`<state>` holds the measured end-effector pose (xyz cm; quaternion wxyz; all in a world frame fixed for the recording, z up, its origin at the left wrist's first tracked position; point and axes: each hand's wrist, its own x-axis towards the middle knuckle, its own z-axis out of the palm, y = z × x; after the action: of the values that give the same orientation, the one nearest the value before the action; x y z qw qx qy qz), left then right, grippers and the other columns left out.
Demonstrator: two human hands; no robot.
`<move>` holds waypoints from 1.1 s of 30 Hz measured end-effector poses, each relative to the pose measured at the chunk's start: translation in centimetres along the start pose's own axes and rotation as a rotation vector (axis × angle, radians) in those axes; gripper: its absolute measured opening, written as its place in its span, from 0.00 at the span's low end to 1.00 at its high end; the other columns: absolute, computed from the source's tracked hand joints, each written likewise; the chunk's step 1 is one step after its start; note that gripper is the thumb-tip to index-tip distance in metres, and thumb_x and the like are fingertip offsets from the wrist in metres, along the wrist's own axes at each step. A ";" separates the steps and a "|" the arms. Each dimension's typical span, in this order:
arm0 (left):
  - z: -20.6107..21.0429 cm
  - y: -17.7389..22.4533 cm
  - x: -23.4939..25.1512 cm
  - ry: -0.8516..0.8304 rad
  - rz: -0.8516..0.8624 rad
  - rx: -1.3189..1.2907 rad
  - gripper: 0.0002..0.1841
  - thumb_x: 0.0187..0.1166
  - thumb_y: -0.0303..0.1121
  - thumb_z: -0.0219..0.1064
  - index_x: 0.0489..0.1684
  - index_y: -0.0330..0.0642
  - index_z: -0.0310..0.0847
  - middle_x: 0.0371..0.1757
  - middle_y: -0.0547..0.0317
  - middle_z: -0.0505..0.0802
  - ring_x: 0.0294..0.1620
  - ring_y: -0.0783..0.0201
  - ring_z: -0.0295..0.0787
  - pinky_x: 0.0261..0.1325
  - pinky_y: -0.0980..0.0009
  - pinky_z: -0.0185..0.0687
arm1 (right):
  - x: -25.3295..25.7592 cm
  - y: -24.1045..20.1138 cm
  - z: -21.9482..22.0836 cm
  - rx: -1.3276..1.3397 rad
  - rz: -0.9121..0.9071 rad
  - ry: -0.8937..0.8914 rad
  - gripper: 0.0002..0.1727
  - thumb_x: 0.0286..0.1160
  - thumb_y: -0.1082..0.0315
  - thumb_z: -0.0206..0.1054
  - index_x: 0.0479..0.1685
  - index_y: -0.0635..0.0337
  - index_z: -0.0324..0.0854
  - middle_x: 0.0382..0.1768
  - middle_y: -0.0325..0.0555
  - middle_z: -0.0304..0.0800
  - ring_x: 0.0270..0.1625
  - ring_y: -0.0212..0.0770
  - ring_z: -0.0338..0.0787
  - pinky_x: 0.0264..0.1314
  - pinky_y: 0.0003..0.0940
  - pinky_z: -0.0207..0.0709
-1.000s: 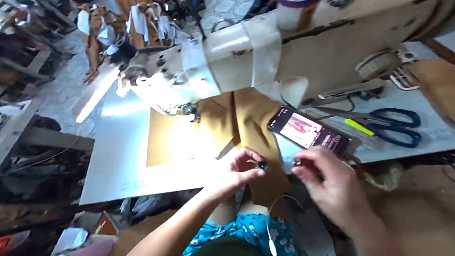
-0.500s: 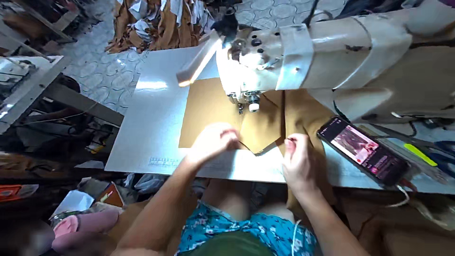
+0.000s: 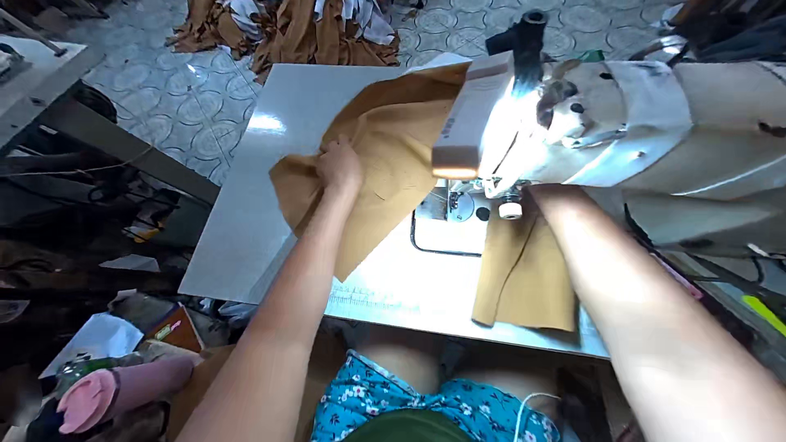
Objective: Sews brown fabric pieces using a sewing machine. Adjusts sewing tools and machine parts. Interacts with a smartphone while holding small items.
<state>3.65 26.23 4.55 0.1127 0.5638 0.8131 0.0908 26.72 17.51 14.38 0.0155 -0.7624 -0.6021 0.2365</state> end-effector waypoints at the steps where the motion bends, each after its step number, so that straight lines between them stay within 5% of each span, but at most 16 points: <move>1: -1.0 -0.8 -1.1 -0.022 -0.034 0.049 0.29 0.81 0.33 0.65 0.83 0.37 0.67 0.71 0.28 0.83 0.70 0.27 0.81 0.65 0.29 0.75 | 0.5 0.4 0.5 -0.014 0.006 -0.009 0.20 0.90 0.78 0.49 0.73 0.83 0.71 0.77 0.72 0.74 0.83 0.54 0.72 0.86 0.40 0.58; 3: -2.5 -1.3 -3.4 -0.016 -0.007 0.135 0.30 0.81 0.31 0.65 0.84 0.35 0.65 0.75 0.27 0.79 0.72 0.26 0.79 0.66 0.29 0.74 | 2.0 2.4 1.4 -0.115 -0.033 -0.012 0.23 0.94 0.69 0.49 0.76 0.81 0.71 0.79 0.76 0.71 0.87 0.66 0.67 0.88 0.58 0.55; 5: -1.7 -2.2 -5.8 0.102 0.250 0.077 0.27 0.78 0.19 0.62 0.80 0.32 0.71 0.80 0.26 0.75 0.81 0.25 0.68 0.76 0.22 0.55 | 2.4 3.2 1.8 -0.180 -0.055 -0.030 0.25 0.94 0.64 0.51 0.73 0.80 0.73 0.76 0.79 0.73 0.84 0.72 0.69 0.83 0.68 0.57; 6: -0.6 -2.8 -6.5 0.157 0.440 0.037 0.22 0.79 0.18 0.59 0.73 0.33 0.78 0.77 0.29 0.79 0.81 0.27 0.70 0.77 0.21 0.53 | 2.3 3.1 1.8 -0.174 -0.074 -0.016 0.24 0.93 0.65 0.51 0.74 0.80 0.73 0.76 0.79 0.74 0.84 0.72 0.69 0.83 0.68 0.57; 8: 1.4 -3.6 -7.3 0.086 0.665 -0.035 0.15 0.88 0.29 0.59 0.66 0.37 0.85 0.73 0.39 0.86 0.79 0.36 0.77 0.75 0.27 0.63 | 2.9 3.0 1.6 -0.179 -0.040 -0.010 0.25 0.93 0.67 0.50 0.79 0.77 0.69 0.80 0.77 0.69 0.88 0.70 0.64 0.86 0.67 0.53; 11: 1.7 -4.1 -8.1 -0.049 0.546 -0.047 0.22 0.89 0.41 0.61 0.73 0.37 0.80 0.80 0.41 0.80 0.84 0.38 0.71 0.77 0.30 0.64 | 5.2 4.8 2.4 -0.256 0.004 0.023 0.26 0.94 0.61 0.49 0.78 0.72 0.73 0.79 0.73 0.74 0.85 0.70 0.70 0.80 0.73 0.59; 13: 0.8 -3.5 -8.7 -0.085 0.463 -0.011 0.22 0.89 0.40 0.61 0.75 0.36 0.78 0.82 0.40 0.78 0.87 0.37 0.66 0.78 0.25 0.57 | 3.3 5.9 3.8 -0.202 -0.124 0.157 0.20 0.91 0.70 0.52 0.67 0.79 0.79 0.68 0.79 0.81 0.75 0.76 0.78 0.73 0.74 0.66; 15: 0.2 -2.5 -9.9 -0.072 0.541 0.022 0.19 0.88 0.35 0.62 0.72 0.34 0.81 0.80 0.37 0.79 0.87 0.33 0.65 0.78 0.21 0.54 | 0.3 7.6 6.9 -0.059 -0.332 0.442 0.15 0.84 0.73 0.59 0.57 0.78 0.83 0.54 0.78 0.87 0.59 0.76 0.88 0.57 0.68 0.80; 17: 0.7 -1.3 -9.9 -0.045 0.723 0.013 0.15 0.86 0.28 0.63 0.64 0.33 0.85 0.71 0.35 0.86 0.76 0.32 0.78 0.74 0.29 0.67 | -1.9 9.1 10.1 -0.007 -0.409 0.526 0.16 0.85 0.66 0.64 0.57 0.72 0.85 0.53 0.71 0.86 0.56 0.71 0.89 0.51 0.62 0.84; 21: 1.7 0.7 -9.1 -0.071 0.805 0.023 0.10 0.84 0.27 0.65 0.54 0.28 0.86 0.59 0.28 0.87 0.64 0.27 0.83 0.65 0.29 0.75 | -2.6 11.2 12.6 0.065 -0.388 0.530 0.13 0.83 0.64 0.67 0.53 0.67 0.87 0.53 0.65 0.86 0.61 0.67 0.86 0.59 0.59 0.82; 24: 1.6 1.5 -8.2 -0.106 0.784 0.022 0.07 0.79 0.22 0.69 0.46 0.24 0.85 0.55 0.25 0.86 0.62 0.24 0.82 0.64 0.29 0.75 | -4.3 13.5 10.3 0.147 -0.366 0.570 0.18 0.82 0.61 0.68 0.64 0.60 0.86 0.62 0.59 0.88 0.65 0.63 0.86 0.63 0.62 0.77; 27: 1.2 1.7 -6.9 -0.233 0.768 0.001 0.06 0.78 0.22 0.70 0.42 0.24 0.85 0.58 0.25 0.84 0.64 0.26 0.80 0.68 0.30 0.71 | -6.1 21.6 4.3 0.106 -0.109 0.641 0.17 0.87 0.68 0.60 0.66 0.68 0.84 0.60 0.68 0.88 0.62 0.67 0.90 0.64 0.65 0.81; 29: 0.9 1.7 -6.2 -0.294 0.773 0.006 0.05 0.77 0.22 0.70 0.39 0.26 0.86 0.58 0.27 0.84 0.64 0.28 0.79 0.67 0.31 0.71 | -6.6 29.8 0.8 0.033 0.141 0.562 0.20 0.87 0.75 0.52 0.73 0.73 0.76 0.69 0.78 0.79 0.70 0.79 0.81 0.68 0.77 0.71; 33: -0.7 3.0 -5.9 -0.378 0.758 0.047 0.07 0.84 0.23 0.64 0.43 0.25 0.84 0.53 0.29 0.86 0.59 0.31 0.84 0.64 0.33 0.74 | -5.7 41.7 -1.1 -0.024 0.136 0.387 0.25 0.83 0.79 0.62 0.80 0.74 0.70 0.73 0.81 0.75 0.75 0.83 0.74 0.74 0.82 0.62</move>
<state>8.17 21.77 6.52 0.2054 0.8320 0.5153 0.0022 64.21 1.12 4.46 0.1058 -0.8326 -0.5380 0.0787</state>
